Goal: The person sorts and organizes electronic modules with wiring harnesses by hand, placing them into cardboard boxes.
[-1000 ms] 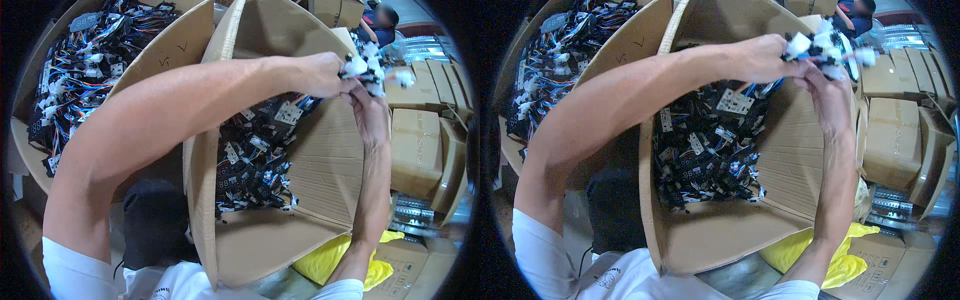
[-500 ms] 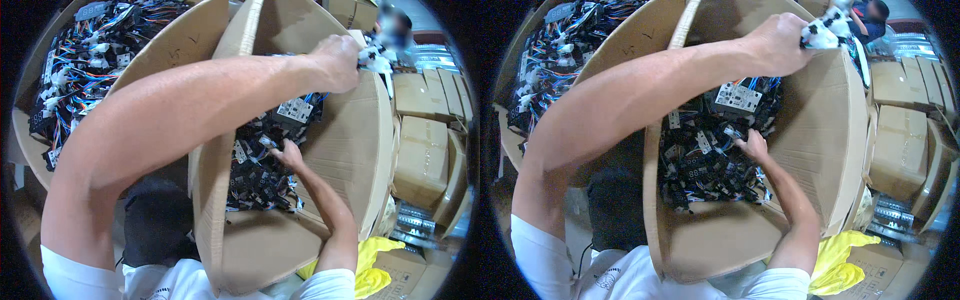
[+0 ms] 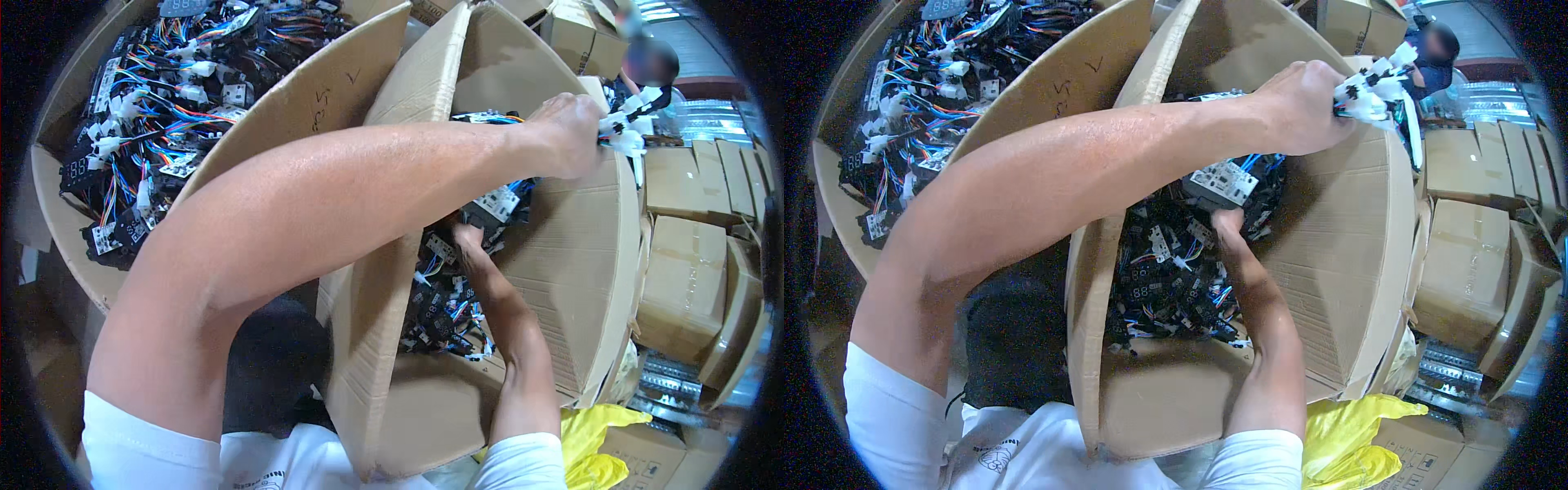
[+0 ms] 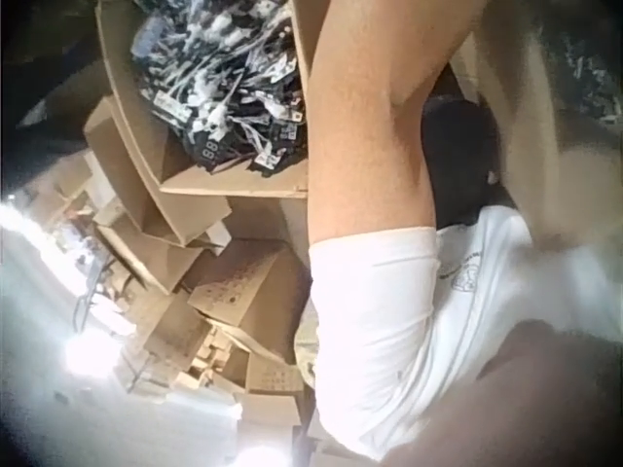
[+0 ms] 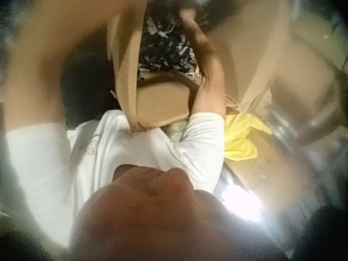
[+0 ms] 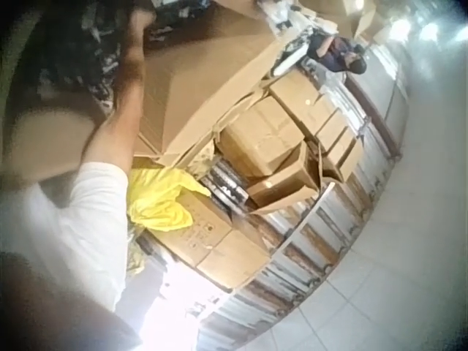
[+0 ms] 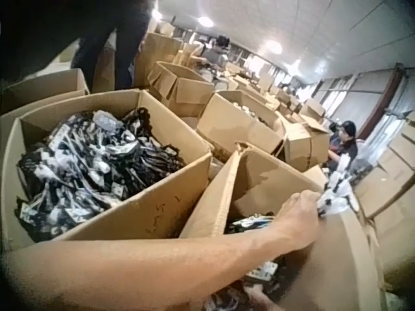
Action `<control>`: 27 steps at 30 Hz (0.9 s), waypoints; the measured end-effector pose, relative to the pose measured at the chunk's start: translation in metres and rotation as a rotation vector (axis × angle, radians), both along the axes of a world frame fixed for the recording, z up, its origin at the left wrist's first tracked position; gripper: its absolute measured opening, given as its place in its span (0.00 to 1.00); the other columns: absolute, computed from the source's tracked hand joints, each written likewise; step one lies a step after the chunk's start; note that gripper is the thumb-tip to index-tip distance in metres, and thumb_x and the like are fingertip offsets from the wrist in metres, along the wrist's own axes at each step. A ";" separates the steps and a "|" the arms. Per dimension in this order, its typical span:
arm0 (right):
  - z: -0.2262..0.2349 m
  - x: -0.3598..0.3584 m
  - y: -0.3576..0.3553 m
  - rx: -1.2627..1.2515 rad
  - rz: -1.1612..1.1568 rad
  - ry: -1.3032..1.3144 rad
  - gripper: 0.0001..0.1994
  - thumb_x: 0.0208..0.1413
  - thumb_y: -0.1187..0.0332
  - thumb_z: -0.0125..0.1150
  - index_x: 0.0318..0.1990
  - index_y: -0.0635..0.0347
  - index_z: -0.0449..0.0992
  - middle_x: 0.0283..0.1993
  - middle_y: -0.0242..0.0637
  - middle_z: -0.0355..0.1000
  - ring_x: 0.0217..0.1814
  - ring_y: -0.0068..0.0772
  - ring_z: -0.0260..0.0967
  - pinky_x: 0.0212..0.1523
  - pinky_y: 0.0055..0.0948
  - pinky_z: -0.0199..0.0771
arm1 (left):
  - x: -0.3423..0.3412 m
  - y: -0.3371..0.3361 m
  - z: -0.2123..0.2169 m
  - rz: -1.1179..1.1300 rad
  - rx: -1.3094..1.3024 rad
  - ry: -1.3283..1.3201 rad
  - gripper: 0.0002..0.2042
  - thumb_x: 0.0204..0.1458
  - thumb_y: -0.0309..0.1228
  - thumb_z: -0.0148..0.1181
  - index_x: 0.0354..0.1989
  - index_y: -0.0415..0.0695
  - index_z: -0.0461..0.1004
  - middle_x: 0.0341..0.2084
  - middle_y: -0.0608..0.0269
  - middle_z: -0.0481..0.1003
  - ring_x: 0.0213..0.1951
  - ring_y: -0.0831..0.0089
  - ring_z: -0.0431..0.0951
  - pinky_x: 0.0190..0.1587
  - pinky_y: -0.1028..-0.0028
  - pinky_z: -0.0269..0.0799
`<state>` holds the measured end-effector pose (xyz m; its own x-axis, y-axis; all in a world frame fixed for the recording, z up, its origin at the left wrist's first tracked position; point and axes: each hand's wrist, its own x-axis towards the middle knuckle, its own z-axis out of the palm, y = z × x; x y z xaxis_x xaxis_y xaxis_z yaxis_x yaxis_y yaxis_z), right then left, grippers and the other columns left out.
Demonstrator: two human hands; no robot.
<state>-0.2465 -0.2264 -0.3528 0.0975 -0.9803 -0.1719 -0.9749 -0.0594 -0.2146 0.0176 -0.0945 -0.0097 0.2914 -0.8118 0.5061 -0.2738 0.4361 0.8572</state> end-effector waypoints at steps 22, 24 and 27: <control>0.373 0.085 0.083 0.150 0.519 -1.003 0.13 0.64 0.64 0.67 0.50 0.63 0.80 0.43 0.36 0.80 0.41 0.26 0.78 0.43 0.26 0.78 | 0.022 0.015 -0.036 -0.581 0.064 0.196 0.12 0.60 0.32 0.64 0.48 0.40 0.81 0.38 0.64 0.83 0.42 0.77 0.78 0.49 0.71 0.74; 0.360 0.077 0.064 0.180 0.610 -1.020 0.15 0.62 0.65 0.69 0.51 0.64 0.79 0.42 0.38 0.80 0.40 0.28 0.79 0.41 0.26 0.80 | 0.026 0.021 -0.033 -0.594 0.122 0.196 0.12 0.59 0.34 0.64 0.45 0.38 0.82 0.36 0.62 0.83 0.40 0.76 0.79 0.47 0.71 0.74; 0.332 0.068 0.053 0.526 0.504 -1.044 0.14 0.62 0.66 0.69 0.50 0.64 0.78 0.39 0.36 0.79 0.39 0.26 0.77 0.41 0.24 0.79 | 0.031 0.025 -0.031 -0.452 0.276 -0.152 0.15 0.58 0.38 0.64 0.37 0.35 0.82 0.29 0.57 0.82 0.33 0.72 0.80 0.40 0.68 0.76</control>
